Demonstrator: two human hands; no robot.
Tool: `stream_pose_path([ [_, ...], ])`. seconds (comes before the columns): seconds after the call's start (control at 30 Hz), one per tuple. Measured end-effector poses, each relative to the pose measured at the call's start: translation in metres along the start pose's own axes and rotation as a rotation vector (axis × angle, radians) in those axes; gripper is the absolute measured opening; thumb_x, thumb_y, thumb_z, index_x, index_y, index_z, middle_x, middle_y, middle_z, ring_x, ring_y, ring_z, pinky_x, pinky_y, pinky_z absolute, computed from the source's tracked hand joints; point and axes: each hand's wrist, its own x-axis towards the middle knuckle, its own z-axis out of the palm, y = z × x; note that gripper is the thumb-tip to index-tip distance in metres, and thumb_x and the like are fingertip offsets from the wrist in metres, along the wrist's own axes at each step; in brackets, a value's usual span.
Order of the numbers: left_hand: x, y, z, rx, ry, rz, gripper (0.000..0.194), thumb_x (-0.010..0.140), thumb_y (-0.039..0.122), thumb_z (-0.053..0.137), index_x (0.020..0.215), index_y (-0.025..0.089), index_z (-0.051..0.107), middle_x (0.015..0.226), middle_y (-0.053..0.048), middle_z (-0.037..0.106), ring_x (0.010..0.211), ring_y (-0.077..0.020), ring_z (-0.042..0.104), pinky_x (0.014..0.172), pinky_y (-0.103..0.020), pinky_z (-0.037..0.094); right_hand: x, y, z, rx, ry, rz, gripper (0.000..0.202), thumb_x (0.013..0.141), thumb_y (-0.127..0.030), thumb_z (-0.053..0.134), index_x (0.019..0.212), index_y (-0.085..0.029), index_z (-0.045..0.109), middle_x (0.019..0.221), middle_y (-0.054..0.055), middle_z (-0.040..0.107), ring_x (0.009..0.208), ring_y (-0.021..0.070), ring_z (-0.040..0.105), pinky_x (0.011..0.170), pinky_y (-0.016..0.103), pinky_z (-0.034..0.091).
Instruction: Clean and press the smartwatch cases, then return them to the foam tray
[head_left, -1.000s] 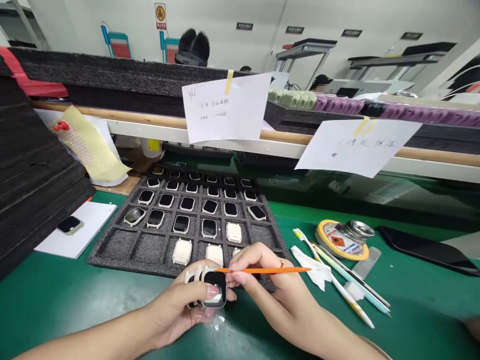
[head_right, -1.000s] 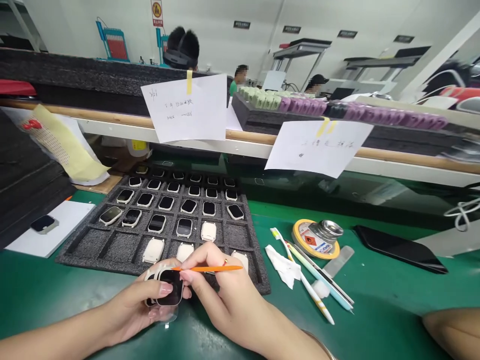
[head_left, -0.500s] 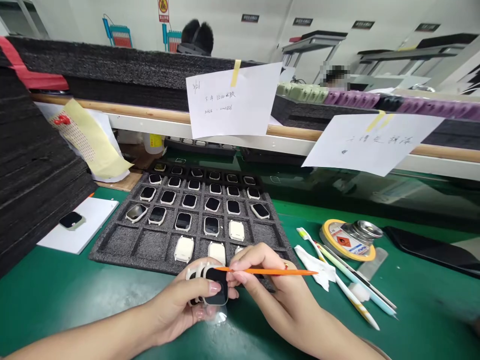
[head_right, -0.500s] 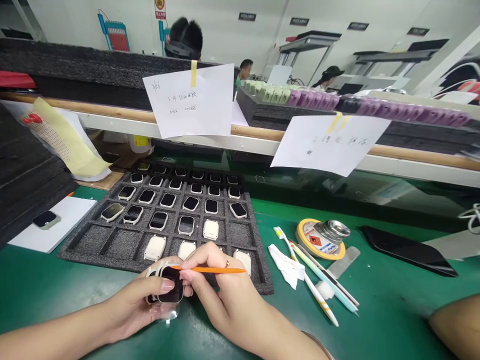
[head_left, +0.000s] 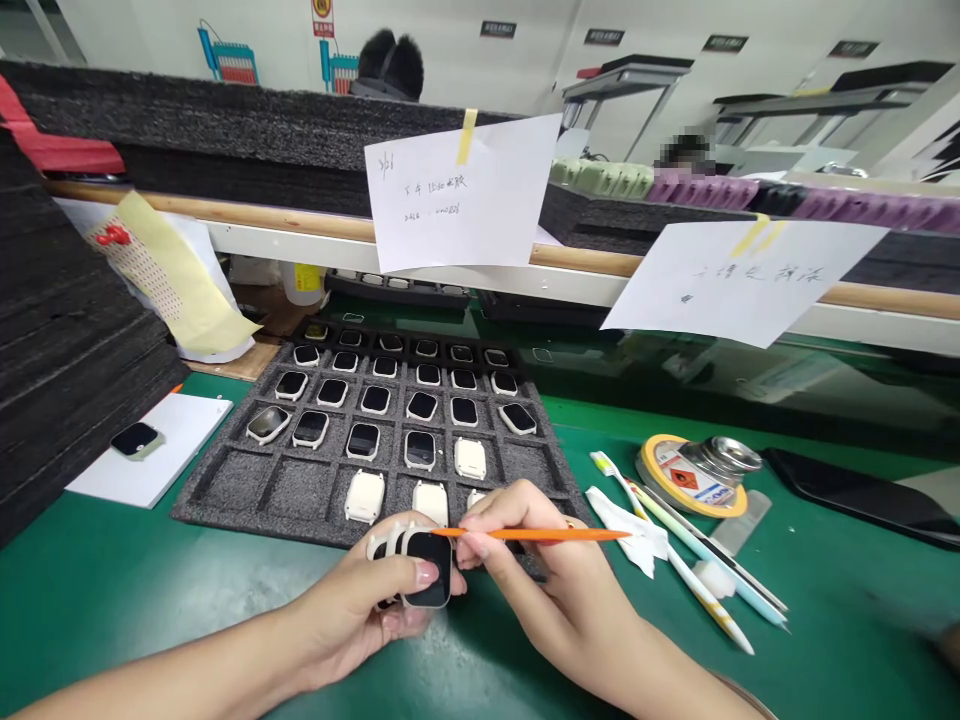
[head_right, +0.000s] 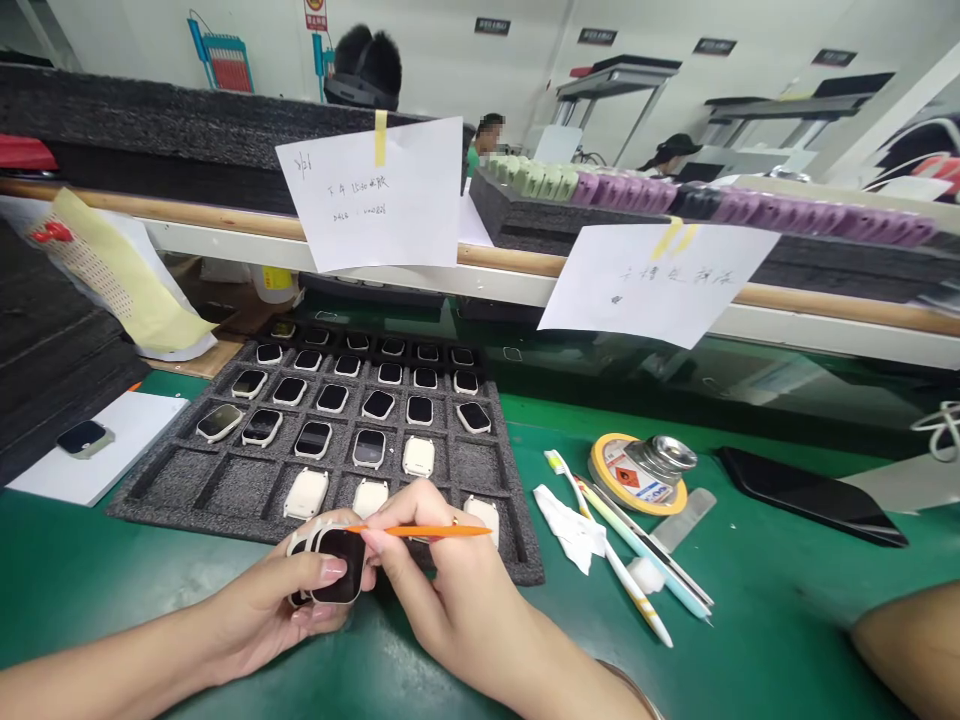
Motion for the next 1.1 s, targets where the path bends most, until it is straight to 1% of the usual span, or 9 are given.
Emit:
stream_pose_path([
  [0.13, -0.0002, -0.0004, -0.0003, 0.009, -0.007, 0.006, 0.028, 0.07, 0.024, 0.083, 0.089, 0.015, 0.063, 0.08, -0.004, 0.065, 0.051, -0.0027, 0.041, 0.05, -0.018, 0.021, -0.0003, -0.0006, 0.0024, -0.017, 0.043, 0.011, 0.009, 0.103, -0.02, 0.048, 0.096, -0.023, 0.053, 0.083, 0.0, 0.061, 0.071, 0.0122, 0.065, 0.064, 0.024, 0.053],
  [0.27, 0.0003, 0.0005, 0.0004, 0.007, -0.011, 0.012, 0.026, 0.071, 0.023, 0.082, 0.088, 0.015, 0.064, 0.078, -0.002, 0.063, 0.051, -0.0024, 0.042, 0.05, -0.019, 0.02, 0.0003, -0.0012, 0.005, 0.029, 0.031, 0.011, 0.009, 0.103, -0.02, 0.047, 0.095, -0.023, 0.05, 0.083, -0.001, 0.059, 0.068, 0.0106, 0.063, 0.063, 0.023, 0.052],
  [0.47, -0.0006, -0.0001, 0.0023, 0.046, -0.006, 0.003, 0.029, 0.069, 0.026, 0.083, 0.086, 0.015, 0.062, 0.08, -0.003, 0.066, 0.05, -0.0024, 0.04, 0.049, -0.019, 0.021, -0.0039, -0.0003, 0.0021, 0.008, 0.047, 0.041, 0.009, 0.103, -0.021, 0.047, 0.096, -0.023, 0.052, 0.082, -0.001, 0.061, 0.07, 0.0106, 0.064, 0.064, 0.022, 0.051],
  [0.63, 0.0001, -0.0008, 0.0015, 0.034, 0.009, -0.001, 0.03, 0.068, 0.025, 0.085, 0.084, 0.016, 0.06, 0.07, 0.001, 0.061, 0.048, -0.0019, 0.038, 0.049, -0.018, 0.02, -0.0022, 0.0001, 0.004, 0.021, 0.008, 0.013, 0.009, 0.103, -0.019, 0.046, 0.094, -0.023, 0.048, 0.08, -0.001, 0.059, 0.067, 0.0111, 0.061, 0.061, 0.024, 0.05],
  [0.77, 0.0005, -0.0002, 0.0013, 0.05, 0.01, -0.001, 0.031, 0.069, 0.027, 0.084, 0.085, 0.016, 0.06, 0.08, -0.003, 0.066, 0.051, -0.0025, 0.041, 0.05, -0.019, 0.02, -0.0036, 0.0009, 0.0014, 0.003, 0.035, 0.011, 0.01, 0.103, -0.019, 0.047, 0.094, -0.023, 0.051, 0.082, -0.001, 0.06, 0.07, 0.0112, 0.064, 0.064, 0.024, 0.051],
  [0.87, 0.0006, 0.0004, 0.0021, 0.062, 0.006, -0.008, 0.031, 0.068, 0.027, 0.085, 0.084, 0.015, 0.061, 0.078, -0.003, 0.066, 0.05, -0.0024, 0.039, 0.049, -0.019, 0.019, -0.0034, 0.0001, 0.0029, -0.006, 0.052, 0.007, 0.011, 0.102, -0.02, 0.047, 0.093, -0.023, 0.051, 0.08, 0.0, 0.06, 0.069, 0.0122, 0.063, 0.063, 0.024, 0.051],
  [0.97, 0.0, 0.0015, 0.0033, 0.045, 0.009, 0.002, 0.031, 0.068, 0.026, 0.085, 0.084, 0.015, 0.061, 0.074, -0.002, 0.065, 0.05, -0.0025, 0.039, 0.049, -0.019, 0.018, -0.001, -0.0001, 0.0065, 0.051, 0.022, 0.024, 0.011, 0.102, -0.023, 0.047, 0.092, -0.022, 0.052, 0.079, 0.001, 0.06, 0.065, 0.013, 0.063, 0.061, 0.026, 0.052],
  [1.03, -0.001, 0.0027, 0.004, 0.048, 0.002, 0.004, 0.033, 0.068, 0.027, 0.085, 0.088, 0.015, 0.062, 0.076, -0.003, 0.066, 0.051, -0.0027, 0.039, 0.05, -0.019, 0.018, 0.0001, 0.0012, 0.0068, 0.113, 0.064, 0.042, 0.012, 0.102, -0.027, 0.05, 0.093, -0.021, 0.054, 0.079, 0.001, 0.062, 0.064, 0.0132, 0.064, 0.061, 0.026, 0.054],
  [1.1, -0.0021, 0.0037, 0.0044, 0.067, -0.008, -0.007, 0.037, 0.067, 0.029, 0.086, 0.092, 0.014, 0.062, 0.079, -0.005, 0.068, 0.05, -0.0025, 0.039, 0.05, -0.02, 0.018, 0.0004, 0.0029, 0.0044, 0.138, 0.148, 0.028, 0.012, 0.103, -0.029, 0.05, 0.097, -0.022, 0.058, 0.082, 0.002, 0.067, 0.072, 0.0143, 0.068, 0.066, 0.027, 0.057],
])
